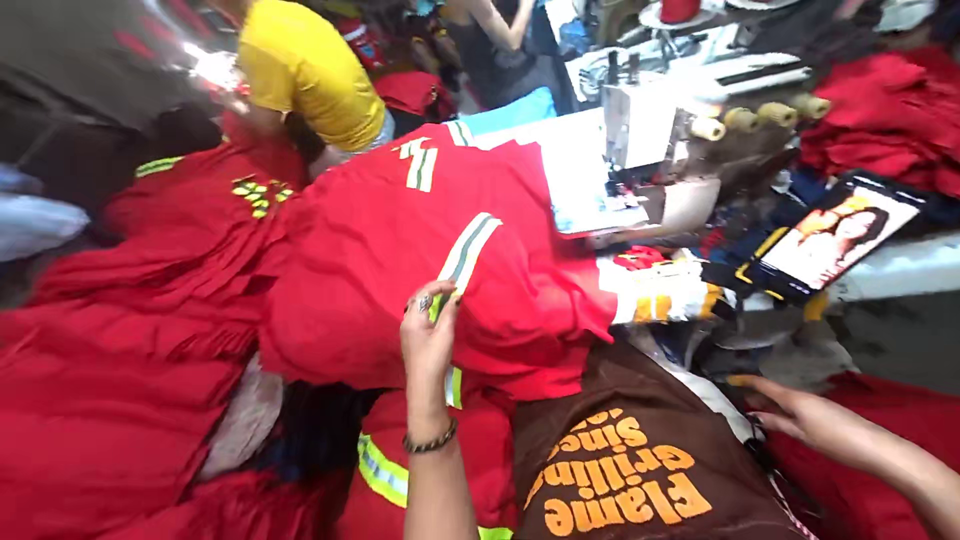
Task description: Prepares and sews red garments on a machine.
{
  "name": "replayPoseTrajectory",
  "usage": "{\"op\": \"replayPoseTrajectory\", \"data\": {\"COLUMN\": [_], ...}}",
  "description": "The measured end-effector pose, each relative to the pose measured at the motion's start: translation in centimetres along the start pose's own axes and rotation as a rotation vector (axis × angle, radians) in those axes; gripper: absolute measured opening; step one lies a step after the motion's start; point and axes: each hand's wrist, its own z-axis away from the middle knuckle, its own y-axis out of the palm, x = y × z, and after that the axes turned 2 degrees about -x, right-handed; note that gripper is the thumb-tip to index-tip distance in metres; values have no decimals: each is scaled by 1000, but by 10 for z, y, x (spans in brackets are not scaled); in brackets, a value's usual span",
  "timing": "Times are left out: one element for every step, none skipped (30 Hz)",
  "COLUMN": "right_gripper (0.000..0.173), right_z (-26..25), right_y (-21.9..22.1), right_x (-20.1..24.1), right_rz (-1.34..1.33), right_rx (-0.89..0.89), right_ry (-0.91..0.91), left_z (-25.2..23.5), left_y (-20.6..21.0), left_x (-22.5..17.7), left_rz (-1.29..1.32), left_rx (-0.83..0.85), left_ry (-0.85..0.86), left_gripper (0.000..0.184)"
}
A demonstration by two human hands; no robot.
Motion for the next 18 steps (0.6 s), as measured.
{"op": "replayPoseTrajectory", "data": {"right_gripper": [54, 54, 53, 53, 52, 50, 49, 48, 47, 47, 46, 46, 45, 44, 44, 43, 42, 41], "right_z": [-1, -2, -2, 1, 5, 11, 17, 23, 29, 35, 40, 46, 51, 55, 59, 62, 64, 65], "right_y": [-3, -4, -6, -9, -12, -15, -19, -22, -25, -30, -34, -38, -41, -44, -47, -50, -52, -53], "right_x": [6, 13, 22, 31, 38, 43, 48, 50, 51, 50, 47, 45, 44, 44, 43, 43, 42, 43], "right_rz": [20, 40, 53, 62, 71, 80, 86, 88, 84, 85, 89, 90, 91, 91, 90, 89, 86, 77], "right_rx": [-20, -47, -68, -82, -98, -113, -134, -161, -185, -214, -246, -286, -315, -337, -358, -376, -390, -396], "right_ry": [-33, -79, -123, -151, -178, -199, -220, -239, -245, -248, -248, -253, -248, -245, -251, -260, -264, -259], "left_z": [-11, -21, -27, -28, -25, -22, -21, -20, -20, -20, -19, -18, -17, -16, -16, -17, -17, -16], "left_y": [4, 8, 14, 22, 30, 36, 39, 40, 39, 40, 41, 42, 42, 42, 42, 43, 45, 45], "left_x": [12, 26, 43, 58, 69, 75, 77, 77, 77, 79, 80, 80, 80, 81, 84, 88, 89, 88], "left_rz": [-142, -299, -452, -575, -651, -672, -663, -647, -636, -631, -626, -619, -605, -597, -589, -579, -573, -569], "left_rx": [-39, -50, -51, -69, -113, -160, -180, -176, -172, -188, -215, -232, -247, -253, -258, -262, -264, -268], "left_ry": [25, 44, 61, 86, 135, 168, 185, 190, 184, 186, 202, 212, 227, 233, 241, 244, 239, 230], "left_gripper": [27, 32, 36, 39, 41, 42, 43, 43, 44, 44, 43, 43, 43, 44, 44, 44, 44, 44]}}
